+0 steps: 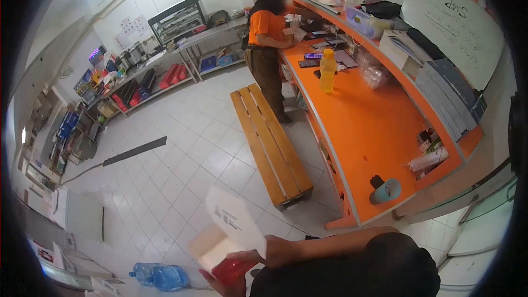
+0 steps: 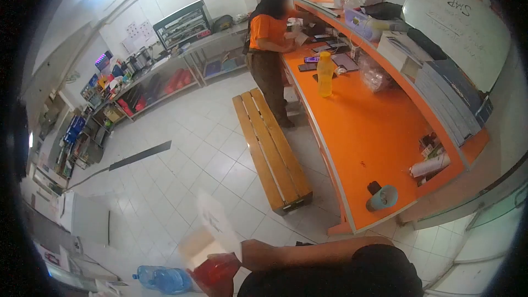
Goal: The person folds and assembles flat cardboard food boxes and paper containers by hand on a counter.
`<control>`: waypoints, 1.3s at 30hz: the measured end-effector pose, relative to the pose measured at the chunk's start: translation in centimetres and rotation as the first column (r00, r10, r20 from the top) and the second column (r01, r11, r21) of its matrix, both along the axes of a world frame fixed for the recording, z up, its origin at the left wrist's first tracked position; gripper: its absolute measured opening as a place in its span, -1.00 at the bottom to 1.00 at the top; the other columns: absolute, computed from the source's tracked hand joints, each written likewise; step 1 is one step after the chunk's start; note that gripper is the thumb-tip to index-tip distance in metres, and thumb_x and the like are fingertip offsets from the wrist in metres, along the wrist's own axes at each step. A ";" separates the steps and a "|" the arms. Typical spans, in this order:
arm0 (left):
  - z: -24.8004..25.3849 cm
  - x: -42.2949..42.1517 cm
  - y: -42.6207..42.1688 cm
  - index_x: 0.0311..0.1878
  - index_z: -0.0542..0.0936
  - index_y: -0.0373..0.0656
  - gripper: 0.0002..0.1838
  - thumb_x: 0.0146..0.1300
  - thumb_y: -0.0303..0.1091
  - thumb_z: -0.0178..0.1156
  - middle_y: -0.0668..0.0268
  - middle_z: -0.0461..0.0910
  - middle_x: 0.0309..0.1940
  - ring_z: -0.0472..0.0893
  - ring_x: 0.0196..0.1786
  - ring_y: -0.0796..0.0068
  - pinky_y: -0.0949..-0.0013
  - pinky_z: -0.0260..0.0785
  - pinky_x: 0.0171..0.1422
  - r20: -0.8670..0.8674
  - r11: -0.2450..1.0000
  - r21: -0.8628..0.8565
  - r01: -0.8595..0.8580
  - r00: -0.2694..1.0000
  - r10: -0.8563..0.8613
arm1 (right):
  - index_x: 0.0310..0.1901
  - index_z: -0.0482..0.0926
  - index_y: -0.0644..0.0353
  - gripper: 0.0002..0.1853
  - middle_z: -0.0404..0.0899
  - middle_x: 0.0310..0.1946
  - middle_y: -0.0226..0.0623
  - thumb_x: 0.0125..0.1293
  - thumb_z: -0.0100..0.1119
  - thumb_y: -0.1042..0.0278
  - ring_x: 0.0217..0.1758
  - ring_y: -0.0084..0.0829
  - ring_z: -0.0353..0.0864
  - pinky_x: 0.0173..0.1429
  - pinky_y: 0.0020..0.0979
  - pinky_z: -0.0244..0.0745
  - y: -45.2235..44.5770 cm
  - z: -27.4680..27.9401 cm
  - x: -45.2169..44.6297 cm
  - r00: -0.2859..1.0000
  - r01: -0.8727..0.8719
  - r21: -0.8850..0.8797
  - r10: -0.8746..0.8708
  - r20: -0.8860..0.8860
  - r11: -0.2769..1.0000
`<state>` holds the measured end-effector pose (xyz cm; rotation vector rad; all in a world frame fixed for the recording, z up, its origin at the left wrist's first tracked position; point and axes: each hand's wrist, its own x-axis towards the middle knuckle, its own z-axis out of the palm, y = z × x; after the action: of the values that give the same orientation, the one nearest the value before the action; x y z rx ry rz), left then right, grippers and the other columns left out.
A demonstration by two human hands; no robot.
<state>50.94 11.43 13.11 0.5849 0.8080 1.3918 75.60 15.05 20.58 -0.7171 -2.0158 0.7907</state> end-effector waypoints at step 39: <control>9.5 0.1 0.0 0.35 0.59 -0.21 -0.40 0.25 -0.28 0.49 -0.07 0.33 0.43 0.38 0.49 -0.11 -0.11 0.25 0.55 -0.713 0.877 0.480 0.030 0.595 0.370 | 0.56 0.10 0.15 -0.24 0.64 0.12 -0.13 0.55 0.23 0.00 0.07 -0.35 0.70 0.10 -0.38 0.63 4.7 -5.3 -2.1 0.960 -0.160 -0.961 -0.192 -0.204 0.224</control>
<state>51.07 11.39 22.56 1.6179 1.2835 1.5011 73.47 19.78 15.29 -1.2016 -0.9748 2.1100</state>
